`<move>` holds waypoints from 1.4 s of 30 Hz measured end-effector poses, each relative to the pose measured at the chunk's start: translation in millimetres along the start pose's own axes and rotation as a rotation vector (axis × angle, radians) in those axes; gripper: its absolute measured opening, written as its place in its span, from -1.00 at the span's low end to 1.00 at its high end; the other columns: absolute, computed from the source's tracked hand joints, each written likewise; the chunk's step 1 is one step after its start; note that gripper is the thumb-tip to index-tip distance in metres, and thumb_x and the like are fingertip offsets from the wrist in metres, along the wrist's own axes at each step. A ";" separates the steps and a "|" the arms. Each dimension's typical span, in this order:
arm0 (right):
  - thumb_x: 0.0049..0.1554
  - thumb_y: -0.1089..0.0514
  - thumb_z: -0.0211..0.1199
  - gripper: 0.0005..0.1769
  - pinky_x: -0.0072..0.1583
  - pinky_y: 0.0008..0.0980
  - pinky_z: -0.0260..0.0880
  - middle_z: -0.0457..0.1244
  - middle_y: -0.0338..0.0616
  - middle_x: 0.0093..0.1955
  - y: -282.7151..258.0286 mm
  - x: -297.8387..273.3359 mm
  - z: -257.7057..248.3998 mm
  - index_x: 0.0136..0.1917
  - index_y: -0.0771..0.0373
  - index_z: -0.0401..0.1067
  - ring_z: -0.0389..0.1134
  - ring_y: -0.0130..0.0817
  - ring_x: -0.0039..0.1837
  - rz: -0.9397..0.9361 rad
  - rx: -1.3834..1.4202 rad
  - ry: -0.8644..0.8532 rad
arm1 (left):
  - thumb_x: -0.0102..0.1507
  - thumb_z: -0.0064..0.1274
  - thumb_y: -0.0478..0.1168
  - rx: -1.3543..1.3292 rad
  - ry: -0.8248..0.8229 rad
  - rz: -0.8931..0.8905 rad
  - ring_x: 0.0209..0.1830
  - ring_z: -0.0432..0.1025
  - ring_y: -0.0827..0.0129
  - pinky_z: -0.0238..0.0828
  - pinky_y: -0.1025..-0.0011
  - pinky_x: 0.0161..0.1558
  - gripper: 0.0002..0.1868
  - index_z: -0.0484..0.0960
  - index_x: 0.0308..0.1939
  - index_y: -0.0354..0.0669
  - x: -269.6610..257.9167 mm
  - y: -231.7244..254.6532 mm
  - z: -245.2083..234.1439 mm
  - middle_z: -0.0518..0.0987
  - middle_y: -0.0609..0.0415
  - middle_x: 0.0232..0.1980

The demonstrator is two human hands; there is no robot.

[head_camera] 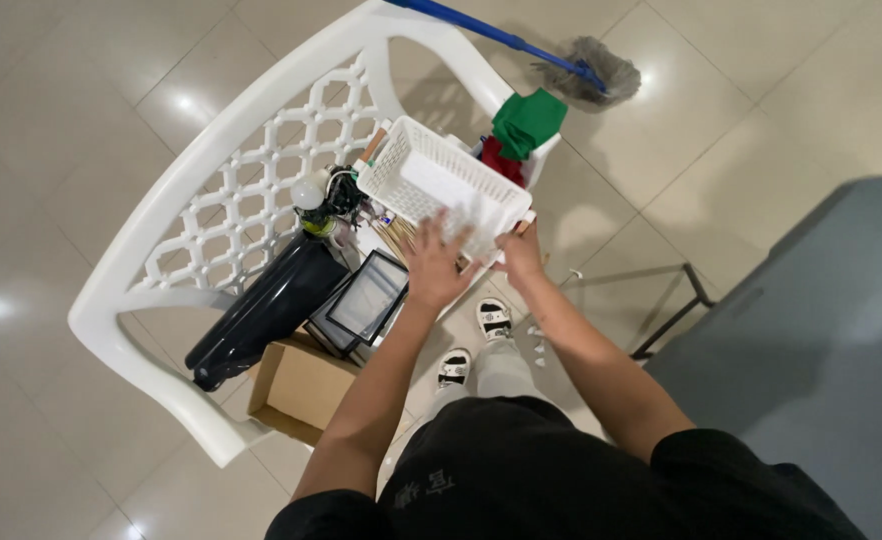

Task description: Organizing various items like a plastic basket, pens, and a small tripod from a chair to a metal tray on a table.

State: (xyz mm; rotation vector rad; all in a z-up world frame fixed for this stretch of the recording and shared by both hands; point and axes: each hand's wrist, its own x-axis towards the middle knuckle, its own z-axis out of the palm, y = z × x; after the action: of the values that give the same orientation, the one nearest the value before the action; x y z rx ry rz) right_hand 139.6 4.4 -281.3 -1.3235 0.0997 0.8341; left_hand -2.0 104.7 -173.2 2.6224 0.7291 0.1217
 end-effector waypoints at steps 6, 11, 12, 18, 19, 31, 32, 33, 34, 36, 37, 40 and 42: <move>0.00 0.42 0.07 -0.43 -0.20 -0.05 0.59 0.32 -0.05 0.10 -16.3 -39.9 -38.7 0.29 0.21 0.19 0.47 -0.12 0.04 -0.022 -0.009 0.025 | 0.20 0.24 0.03 -0.225 0.536 -0.207 0.58 -0.19 -0.29 -0.22 -0.21 0.49 -0.03 0.14 0.57 -0.22 15.3 -77.5 11.4 -0.11 -0.52 0.60; 0.00 0.41 0.13 -0.41 -0.21 -0.12 0.56 0.33 -0.10 0.08 -9.8 -80.8 -61.5 0.30 0.18 0.20 0.46 -0.18 0.02 -0.113 -0.054 0.083 | 0.26 0.21 -0.14 -0.722 0.493 -0.163 0.44 0.17 -0.16 0.07 0.08 0.40 -0.12 0.06 0.52 -0.32 24.9 -99.8 14.1 0.24 -0.40 0.45; -0.01 0.41 0.15 -0.42 -0.23 -0.12 0.55 0.33 -0.10 0.06 -9.4 -90.4 -66.7 0.29 0.19 0.21 0.45 -0.19 0.00 -0.143 -0.070 0.113 | 0.27 0.12 -0.19 -0.809 0.378 -0.237 0.34 0.36 -0.08 0.24 0.18 0.31 -0.25 0.18 0.49 -0.28 24.2 -92.8 12.4 0.43 -0.32 0.36; 0.03 0.33 0.27 -0.47 -0.01 -0.15 0.47 0.34 -0.07 0.01 -16.8 -141.9 -102.0 0.28 0.26 0.30 0.42 -0.15 0.02 -0.400 -0.232 0.450 | 0.26 -0.14 -0.44 -0.852 0.485 -0.167 0.13 0.47 -0.01 0.35 0.18 0.24 -0.50 0.43 0.31 -0.34 51.7 -66.3 89.8 0.57 -0.26 0.14; 0.03 0.33 0.27 -0.47 -0.01 -0.15 0.47 0.34 -0.07 0.01 -18.5 -157.5 -106.0 0.28 0.26 0.30 0.42 -0.15 0.02 -0.413 -0.213 0.527 | 0.26 -0.14 -0.44 -0.876 0.424 -0.114 0.13 0.47 -0.01 0.35 0.18 0.24 -0.50 0.43 0.31 -0.34 43.9 -43.6 79.4 0.57 -0.26 0.14; 0.14 0.28 0.11 -0.33 0.27 -0.14 0.35 0.30 0.14 0.29 -23.5 -312.2 -224.1 0.52 0.18 0.13 0.38 0.00 0.28 -0.482 -0.280 1.036 | 0.32 -0.02 -0.42 -1.032 0.073 0.203 0.21 0.46 0.12 0.32 0.30 0.29 -0.48 0.30 0.37 -0.28 -14.7 152.3 123.4 0.52 -0.20 0.26; 0.15 0.28 0.11 -0.33 0.27 -0.13 0.35 0.30 0.13 0.30 -21.1 -324.9 -232.8 0.52 0.18 0.13 0.37 0.00 0.30 -0.447 -0.269 1.074 | 0.32 -0.04 -0.42 -1.048 0.032 0.213 0.22 0.44 0.14 0.30 0.31 0.29 -0.47 0.28 0.39 -0.28 -25.8 168.4 127.2 0.50 -0.19 0.27; 0.15 0.29 0.12 -0.33 0.28 -0.13 0.35 0.29 0.13 0.32 -21.2 -336.9 -243.4 0.53 0.18 0.13 0.36 -0.01 0.31 -0.415 -0.258 1.108 | 0.32 -0.05 -0.42 -1.063 -0.006 0.223 0.22 0.43 0.15 0.28 0.32 0.30 -0.45 0.26 0.41 -0.28 -35.8 187.1 130.5 0.48 -0.17 0.28; 0.15 0.29 0.12 -0.33 0.28 -0.13 0.35 0.29 0.13 0.32 -15.3 -347.0 -260.7 0.53 0.18 0.13 0.36 -0.01 0.31 -0.418 -0.248 1.129 | 0.32 -0.05 -0.42 -1.066 -0.022 0.240 0.22 0.43 0.15 0.28 0.32 0.30 -0.45 0.26 0.41 -0.28 -51.5 205.4 127.6 0.48 -0.17 0.28; 0.15 0.30 0.15 -0.31 0.31 -0.13 0.31 0.28 0.12 0.34 -4.1 -364.9 -294.6 0.54 0.21 0.13 0.34 -0.02 0.33 -0.406 -0.260 1.209 | 0.36 -0.10 -0.39 -1.158 -0.180 0.249 0.21 0.42 0.21 0.30 0.34 0.27 -0.50 0.27 0.40 -0.26 -80.9 240.7 120.7 0.49 -0.13 0.28; 0.15 0.30 0.15 -0.31 0.31 -0.13 0.31 0.28 0.12 0.34 -0.6 -376.6 -309.7 0.54 0.21 0.13 0.34 -0.02 0.33 -0.409 -0.249 1.225 | 0.36 -0.10 -0.39 -1.156 -0.192 0.264 0.21 0.42 0.21 0.30 0.34 0.27 -0.50 0.27 0.40 -0.26 -87.5 253.1 135.7 0.49 -0.13 0.28; 0.14 0.30 0.19 -0.30 0.32 -0.17 0.32 0.28 0.08 0.35 14.4 -410.5 -354.6 0.53 0.21 0.13 0.36 -0.09 0.33 -0.435 -0.224 1.274 | 0.34 -0.07 -0.40 -1.167 -0.246 0.291 0.20 0.41 0.22 0.30 0.34 0.26 -0.48 0.26 0.40 -0.27 -117.3 291.5 164.8 0.48 -0.13 0.26; 0.13 0.30 0.21 -0.30 0.32 -0.21 0.34 0.31 0.03 0.33 20.4 -430.8 -393.2 0.52 0.20 0.17 0.39 -0.14 0.31 -0.429 -0.220 1.314 | 0.34 -0.10 -0.36 -1.183 -0.409 0.114 -0.02 0.40 0.19 0.35 0.28 0.01 -0.46 0.23 0.41 -0.25 -146.7 328.9 164.9 0.50 -0.12 0.17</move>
State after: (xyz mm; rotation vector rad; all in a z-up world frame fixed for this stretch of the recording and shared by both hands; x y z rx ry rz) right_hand -28.8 -546.9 -189.7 -1.8244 0.7332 -0.4979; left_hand 59.6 -286.4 -183.8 1.4702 0.2151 0.0240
